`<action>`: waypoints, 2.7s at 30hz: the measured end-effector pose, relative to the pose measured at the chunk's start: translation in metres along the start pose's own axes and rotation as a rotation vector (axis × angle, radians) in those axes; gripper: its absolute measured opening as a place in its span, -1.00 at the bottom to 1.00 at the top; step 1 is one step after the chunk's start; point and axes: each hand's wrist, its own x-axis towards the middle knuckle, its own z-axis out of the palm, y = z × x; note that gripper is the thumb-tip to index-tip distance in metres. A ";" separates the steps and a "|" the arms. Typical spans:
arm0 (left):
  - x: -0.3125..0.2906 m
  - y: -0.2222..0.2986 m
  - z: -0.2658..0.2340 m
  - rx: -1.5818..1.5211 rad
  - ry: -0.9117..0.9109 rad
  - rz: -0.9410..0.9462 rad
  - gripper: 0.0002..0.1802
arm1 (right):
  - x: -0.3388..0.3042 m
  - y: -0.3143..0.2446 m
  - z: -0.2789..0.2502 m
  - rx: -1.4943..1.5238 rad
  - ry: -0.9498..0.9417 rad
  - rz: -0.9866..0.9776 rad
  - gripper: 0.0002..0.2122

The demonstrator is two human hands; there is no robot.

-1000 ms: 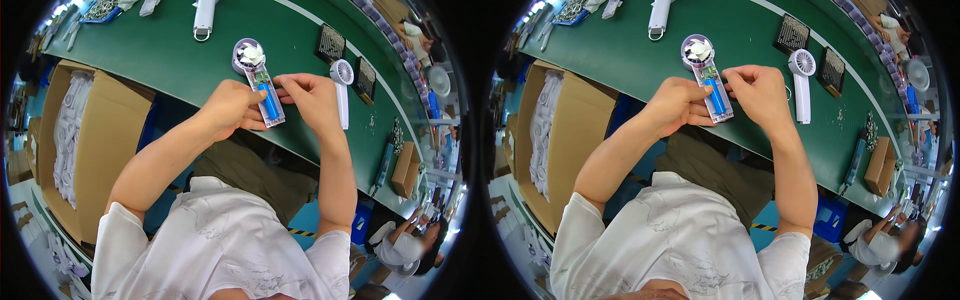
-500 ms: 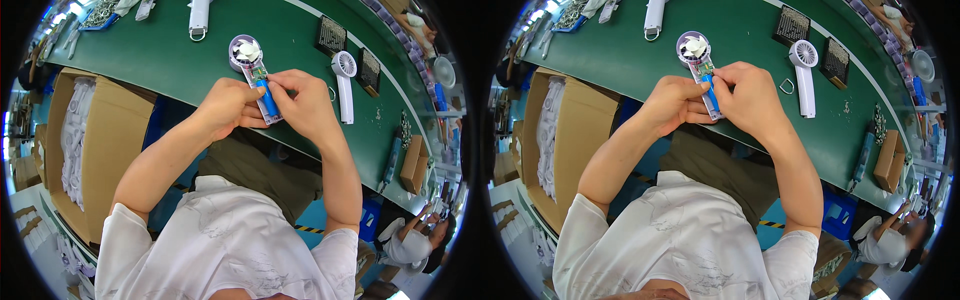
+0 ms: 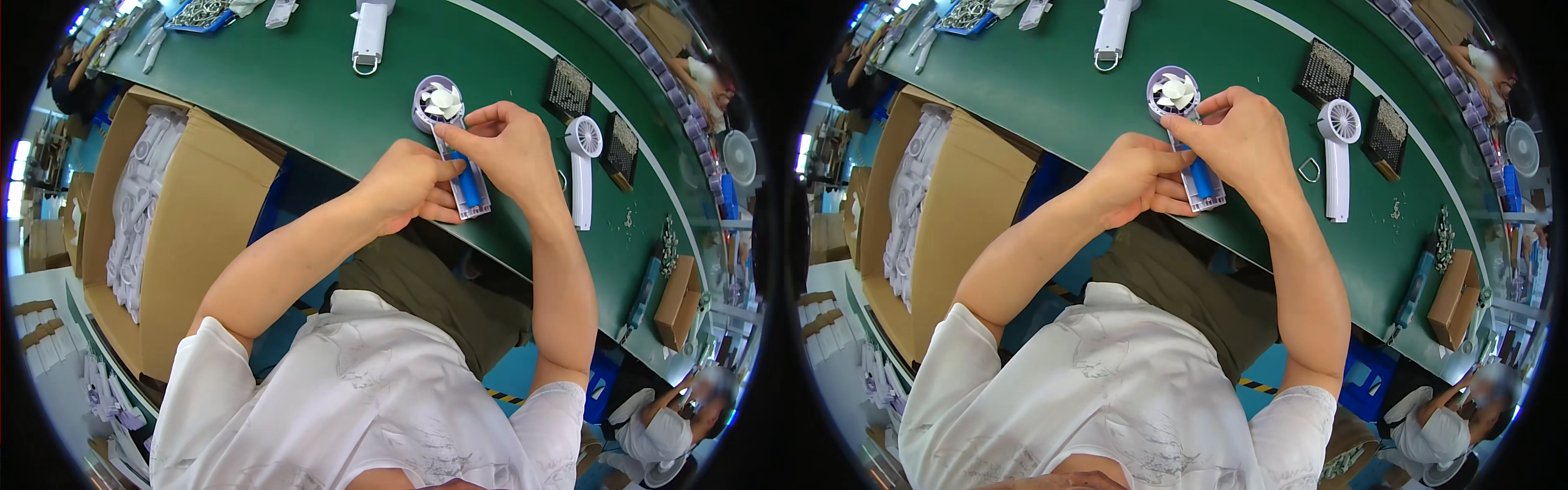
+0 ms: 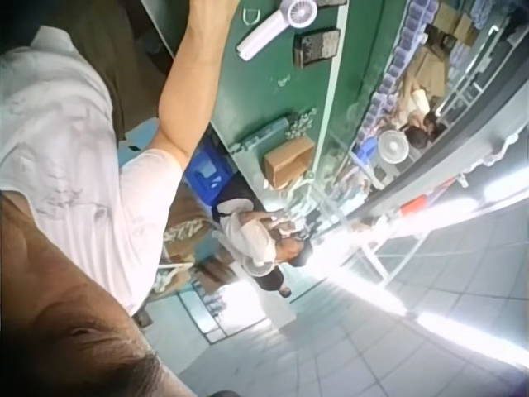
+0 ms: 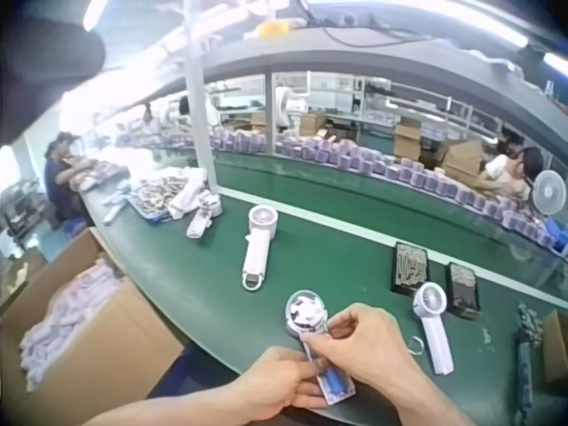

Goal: Assembling the internal components and housing of a portable handheld fan.

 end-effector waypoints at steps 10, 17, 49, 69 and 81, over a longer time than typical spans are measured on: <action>-0.001 -0.001 -0.001 -0.023 -0.002 0.005 -0.65 | 0.003 -0.005 0.005 -0.010 0.012 0.031 -0.48; -0.004 0.003 0.004 -0.001 0.019 0.008 -0.65 | 0.013 0.006 0.005 0.133 -0.023 0.111 -0.59; 0.000 -0.001 0.003 -0.023 0.021 0.011 -0.68 | 0.006 0.021 -0.009 -0.248 0.017 -0.743 -0.71; 0.000 -0.002 -0.005 0.029 -0.017 -0.006 -0.67 | -0.076 -0.008 -0.001 -0.242 -0.040 -0.205 -0.51; 0.000 -0.004 0.000 -0.041 0.033 0.020 -0.70 | -0.071 0.007 0.017 -0.382 0.088 -0.198 -0.49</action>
